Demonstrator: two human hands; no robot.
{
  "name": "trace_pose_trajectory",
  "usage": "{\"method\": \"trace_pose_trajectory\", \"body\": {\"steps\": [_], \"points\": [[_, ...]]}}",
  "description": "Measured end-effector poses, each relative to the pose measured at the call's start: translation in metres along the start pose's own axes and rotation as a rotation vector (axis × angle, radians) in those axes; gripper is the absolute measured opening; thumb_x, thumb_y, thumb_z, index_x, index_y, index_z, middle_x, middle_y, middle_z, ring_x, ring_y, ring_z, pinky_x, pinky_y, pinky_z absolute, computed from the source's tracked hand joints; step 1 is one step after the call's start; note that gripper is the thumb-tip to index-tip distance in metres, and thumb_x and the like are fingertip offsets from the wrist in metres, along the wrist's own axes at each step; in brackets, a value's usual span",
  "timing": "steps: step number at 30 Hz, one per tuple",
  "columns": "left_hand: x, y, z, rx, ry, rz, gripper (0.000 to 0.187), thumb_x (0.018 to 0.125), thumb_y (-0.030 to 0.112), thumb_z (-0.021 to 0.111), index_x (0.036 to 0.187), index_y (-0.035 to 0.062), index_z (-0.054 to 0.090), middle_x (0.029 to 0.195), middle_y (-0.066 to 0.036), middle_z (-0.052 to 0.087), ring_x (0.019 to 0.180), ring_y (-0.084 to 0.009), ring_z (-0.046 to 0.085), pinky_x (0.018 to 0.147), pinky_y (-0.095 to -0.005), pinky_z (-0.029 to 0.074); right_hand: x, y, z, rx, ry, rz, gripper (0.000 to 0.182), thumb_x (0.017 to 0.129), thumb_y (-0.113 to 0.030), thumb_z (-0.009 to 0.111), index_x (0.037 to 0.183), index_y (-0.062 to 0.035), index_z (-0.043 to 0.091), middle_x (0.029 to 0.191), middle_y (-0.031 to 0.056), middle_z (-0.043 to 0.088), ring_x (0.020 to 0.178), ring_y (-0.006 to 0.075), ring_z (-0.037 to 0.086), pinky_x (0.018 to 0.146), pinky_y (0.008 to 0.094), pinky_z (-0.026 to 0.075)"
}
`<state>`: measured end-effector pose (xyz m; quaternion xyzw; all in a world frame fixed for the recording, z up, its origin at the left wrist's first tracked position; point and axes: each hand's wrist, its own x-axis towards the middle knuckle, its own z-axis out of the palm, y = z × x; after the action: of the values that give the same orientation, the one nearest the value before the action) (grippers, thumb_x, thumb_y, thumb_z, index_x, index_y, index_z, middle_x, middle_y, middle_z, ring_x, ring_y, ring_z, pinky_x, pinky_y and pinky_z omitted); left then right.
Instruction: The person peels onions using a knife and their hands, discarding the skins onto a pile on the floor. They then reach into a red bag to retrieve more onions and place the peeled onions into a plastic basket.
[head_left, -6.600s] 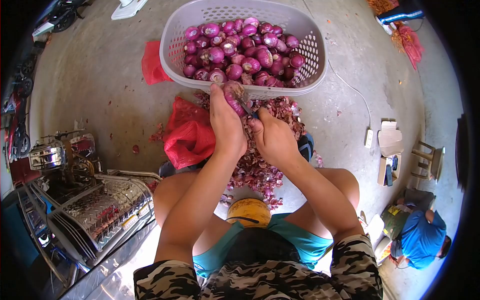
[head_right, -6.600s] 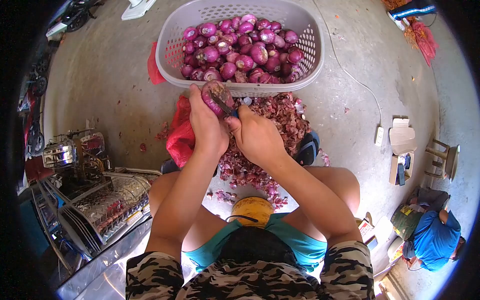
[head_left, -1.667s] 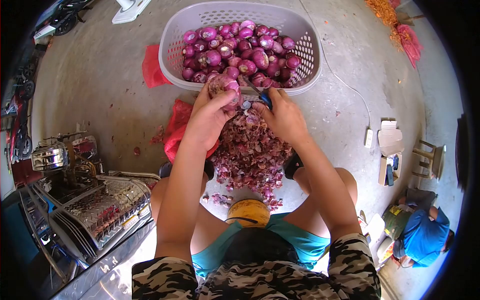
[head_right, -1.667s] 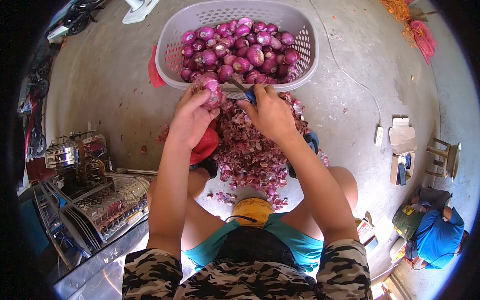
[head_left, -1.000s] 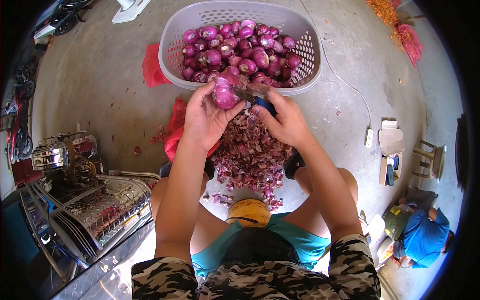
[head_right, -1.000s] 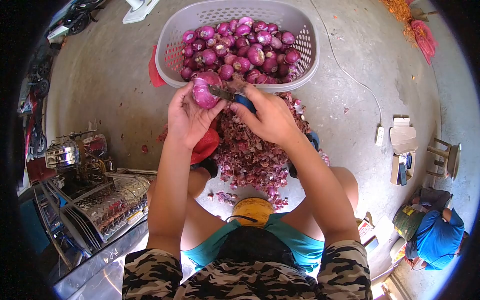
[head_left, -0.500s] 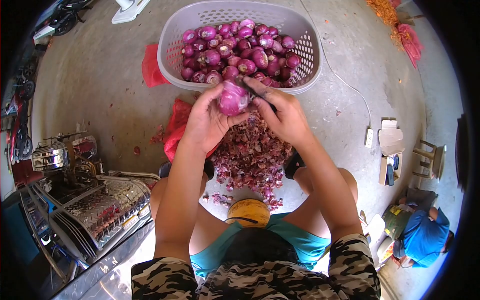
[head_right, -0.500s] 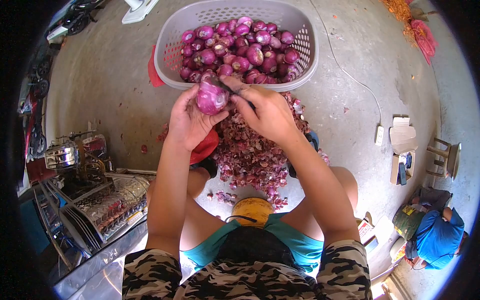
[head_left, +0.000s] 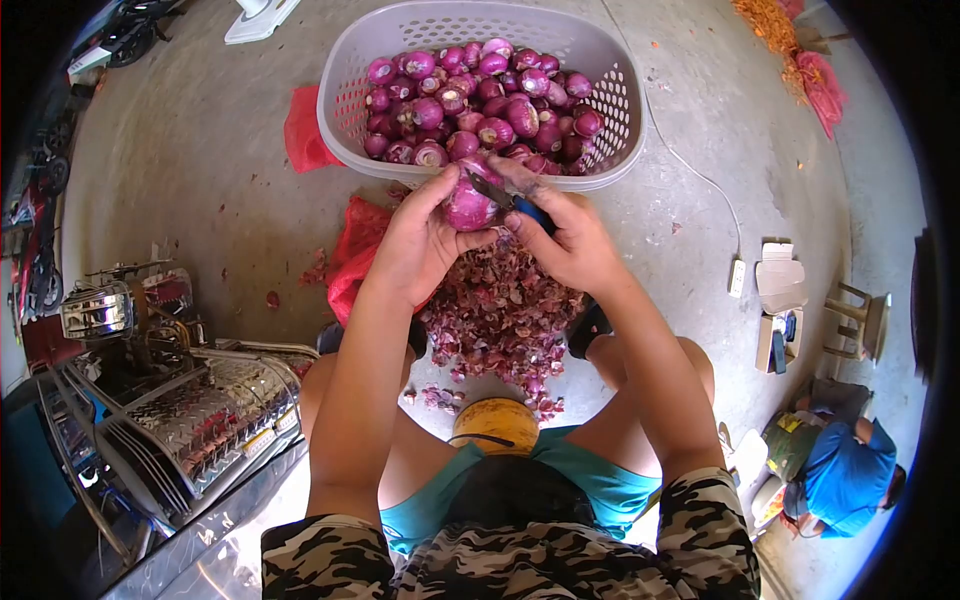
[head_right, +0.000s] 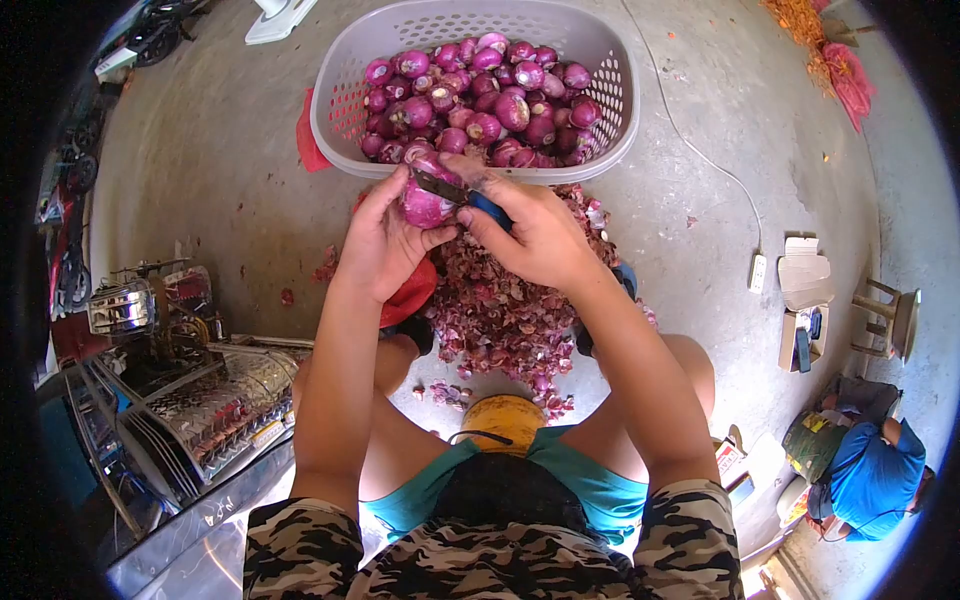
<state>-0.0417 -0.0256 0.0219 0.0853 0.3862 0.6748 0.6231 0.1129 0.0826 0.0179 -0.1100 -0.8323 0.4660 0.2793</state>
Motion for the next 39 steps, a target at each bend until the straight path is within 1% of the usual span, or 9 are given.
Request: {"method": "trace_pose_trajectory", "body": {"steps": [4, 7, 13, 16, 19, 23, 31, 34, 39], "points": [[0.001, -0.001, -0.003, 0.063, 0.042, 0.000, 0.036, 0.094, 0.034, 0.045, 0.117, 0.0062, 0.052, 0.106, -0.009, 0.063, 0.090, -0.0200, 0.065, 0.070, -0.0317, 0.057, 0.001, -0.003, -0.004, -0.020, -0.083, 0.169, 0.039, 0.088, -0.002, 0.054, 0.127, -0.0005, 0.051, 0.124, 0.0168, 0.056, 0.107, 0.0210, 0.059, 0.092, 0.0317, 0.043], [0.000, 0.000, 0.000, 0.071, 0.052, -0.010, 0.036, 0.094, 0.033, 0.046, 0.117, 0.0062, 0.052, 0.103, -0.008, 0.064, 0.088, -0.0206, 0.065, 0.066, -0.0303, 0.056, 0.000, 0.007, 0.002, -0.029, 0.045, 0.119, 0.037, 0.087, -0.011, 0.057, 0.123, -0.0030, 0.054, 0.114, 0.0161, 0.062, 0.101, 0.0296, 0.062, 0.086, 0.0325, 0.047], [0.001, 0.001, 0.000, 0.065, 0.000, 0.001, 0.035, 0.090, 0.029, 0.050, 0.115, 0.0049, 0.054, 0.100, -0.008, 0.065, 0.086, -0.0220, 0.066, 0.061, -0.0283, 0.052, 0.003, 0.018, 0.006, 0.193, 0.217, 0.192, 0.039, 0.092, -0.011, 0.053, 0.130, -0.0028, 0.048, 0.108, 0.0126, 0.066, 0.096, 0.0152, 0.061, 0.086, 0.0298, 0.045], [-0.001, 0.004, 0.000, 0.083, -0.004, 0.046, 0.036, 0.089, 0.026, 0.051, 0.118, 0.0033, 0.053, 0.102, -0.008, 0.064, 0.085, -0.0220, 0.066, 0.064, -0.0286, 0.053, 0.000, 0.001, -0.003, 0.364, 0.098, 0.450, 0.049, 0.092, -0.010, 0.053, 0.138, -0.0038, 0.037, 0.100, 0.0101, 0.065, 0.089, 0.0120, 0.059, 0.083, 0.0275, 0.046], [0.000, 0.003, -0.002, 0.167, 0.034, 0.116, 0.041, 0.088, 0.023, 0.052, 0.123, 0.0019, 0.050, 0.108, -0.009, 0.062, 0.092, -0.0206, 0.063, 0.072, -0.0300, 0.053, -0.002, 0.003, -0.002, 0.402, 0.078, 0.387, 0.058, 0.092, -0.010, 0.053, 0.143, -0.0046, 0.026, 0.087, 0.0043, 0.060, 0.075, 0.0071, 0.053, 0.071, 0.0239, 0.045], [-0.001, 0.000, 0.001, 0.204, 0.048, 0.153, 0.047, 0.087, 0.015, 0.054, 0.130, 0.0002, 0.042, 0.118, -0.011, 0.056, 0.103, -0.0193, 0.058, 0.084, -0.0326, 0.051, -0.002, -0.001, 0.004, 0.403, 0.045, 0.387, 0.058, 0.092, -0.014, 0.055, 0.142, -0.0047, 0.027, 0.081, -0.0002, 0.057, 0.067, 0.0053, 0.047, 0.062, 0.0226, 0.042], [0.000, -0.002, 0.007, 0.272, 0.067, 0.225, 0.054, 0.083, 0.004, 0.061, 0.132, -0.0026, 0.038, 0.121, -0.014, 0.052, 0.107, -0.0215, 0.056, 0.090, -0.0361, 0.049, -0.004, -0.005, 0.010, 0.584, 0.039, 0.521, 0.046, 0.092, -0.010, 0.056, 0.133, -0.0037, 0.038, 0.088, 0.0011, 0.057, 0.073, 0.0038, 0.049, 0.064, 0.0191, 0.042], [0.002, -0.003, 0.004, 0.299, 0.066, 0.292, 0.054, 0.082, 0.002, 0.062, 0.130, -0.0035, 0.040, 0.119, -0.014, 0.053, 0.106, -0.0214, 0.057, 0.090, -0.0359, 0.050, -0.005, 0.005, 0.017, 0.496, 0.111, 0.369, 0.040, 0.092, -0.008, 0.056, 0.130, -0.0034, 0.044, 0.091, -0.0003, 0.056, 0.074, 0.0031, 0.048, 0.064, 0.0187, 0.043], [0.002, -0.003, 0.004, 0.248, 0.098, 0.263, 0.053, 0.080, 0.001, 0.063, 0.128, -0.0036, 0.042, 0.117, -0.013, 0.055, 0.102, -0.0213, 0.058, 0.089, -0.0361, 0.051, -0.004, 0.007, 0.020, 0.489, 0.165, 0.339, 0.033, 0.092, -0.006, 0.054, 0.125, -0.0015, 0.048, 0.102, 0.0023, 0.060, 0.084, 0.0042, 0.052, 0.069, 0.0192, 0.045]]}}
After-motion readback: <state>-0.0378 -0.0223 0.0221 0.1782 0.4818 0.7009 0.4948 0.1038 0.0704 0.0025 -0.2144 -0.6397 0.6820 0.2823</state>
